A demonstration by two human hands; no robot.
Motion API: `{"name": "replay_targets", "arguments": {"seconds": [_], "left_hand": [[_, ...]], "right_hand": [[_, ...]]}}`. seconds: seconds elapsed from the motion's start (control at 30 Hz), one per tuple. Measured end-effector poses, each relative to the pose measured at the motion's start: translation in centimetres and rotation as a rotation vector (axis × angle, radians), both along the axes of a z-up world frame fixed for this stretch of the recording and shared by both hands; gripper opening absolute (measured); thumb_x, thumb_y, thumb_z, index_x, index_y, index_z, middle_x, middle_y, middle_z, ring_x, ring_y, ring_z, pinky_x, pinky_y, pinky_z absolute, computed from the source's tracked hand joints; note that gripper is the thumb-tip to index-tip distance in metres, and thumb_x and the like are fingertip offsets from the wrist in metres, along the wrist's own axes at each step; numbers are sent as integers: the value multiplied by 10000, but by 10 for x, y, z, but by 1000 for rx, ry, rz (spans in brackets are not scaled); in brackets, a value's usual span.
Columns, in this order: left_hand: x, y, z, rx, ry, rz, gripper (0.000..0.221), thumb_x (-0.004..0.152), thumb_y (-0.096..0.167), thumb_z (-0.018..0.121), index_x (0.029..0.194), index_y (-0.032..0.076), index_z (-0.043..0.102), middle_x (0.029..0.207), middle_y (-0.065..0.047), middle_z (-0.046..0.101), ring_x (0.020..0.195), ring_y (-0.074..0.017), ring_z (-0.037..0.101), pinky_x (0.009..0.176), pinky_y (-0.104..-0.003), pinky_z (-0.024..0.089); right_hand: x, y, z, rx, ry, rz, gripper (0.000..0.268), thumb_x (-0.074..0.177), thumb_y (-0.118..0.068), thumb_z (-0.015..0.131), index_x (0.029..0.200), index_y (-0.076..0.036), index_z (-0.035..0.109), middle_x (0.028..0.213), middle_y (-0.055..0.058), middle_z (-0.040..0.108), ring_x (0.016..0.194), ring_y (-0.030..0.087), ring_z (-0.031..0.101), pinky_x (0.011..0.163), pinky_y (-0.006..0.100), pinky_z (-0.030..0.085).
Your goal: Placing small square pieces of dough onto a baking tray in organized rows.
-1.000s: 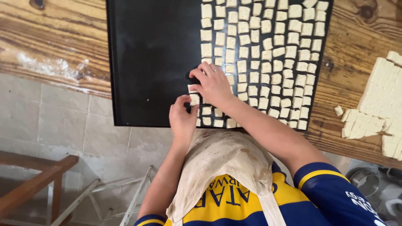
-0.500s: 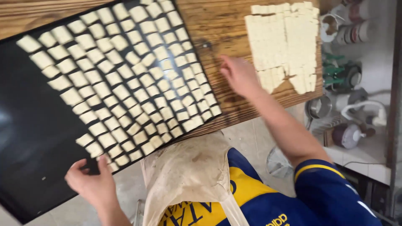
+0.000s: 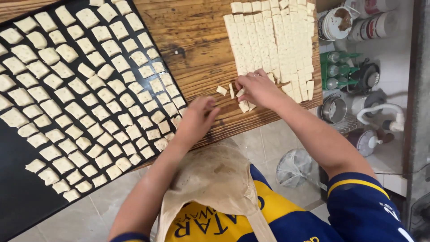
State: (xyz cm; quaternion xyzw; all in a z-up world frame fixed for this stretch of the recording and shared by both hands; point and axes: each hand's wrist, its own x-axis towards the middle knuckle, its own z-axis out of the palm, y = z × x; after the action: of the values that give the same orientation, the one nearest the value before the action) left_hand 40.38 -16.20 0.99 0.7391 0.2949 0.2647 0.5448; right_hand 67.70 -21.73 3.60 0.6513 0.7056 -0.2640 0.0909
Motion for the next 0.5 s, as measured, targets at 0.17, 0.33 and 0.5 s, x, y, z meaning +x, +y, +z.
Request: {"name": "replay_targets", "arguments": {"seconds": [0.17,0.33,0.5], "left_hand": [[48,-17,-1,-474,-181,78,498,874,116,822,1302,5,592,1163,-175,567,1031,-330,680,889,-385,606],[14,-17,-13,-701,-348,313,230,889,19,793,1097,12,695,855,-62,691,716,-104,707,752,-222,601],[-95,-13,-13,-700,-245,556,223,897,-14,721,1043,61,570,1061,-92,657,925,-186,726,830,-295,622]], "right_hand": [[-28,-5,27,19,691,-578,414,849,-161,812,1220,-137,630,1083,67,744,1005,234,695,920,400,526],[-68,7,7,130,901,-803,322,903,-113,808,1210,-130,711,991,9,770,857,64,698,839,259,579],[-151,44,8,82,893,-603,315,961,-28,687,1266,-104,710,1112,97,721,1000,204,706,915,391,583]]}}
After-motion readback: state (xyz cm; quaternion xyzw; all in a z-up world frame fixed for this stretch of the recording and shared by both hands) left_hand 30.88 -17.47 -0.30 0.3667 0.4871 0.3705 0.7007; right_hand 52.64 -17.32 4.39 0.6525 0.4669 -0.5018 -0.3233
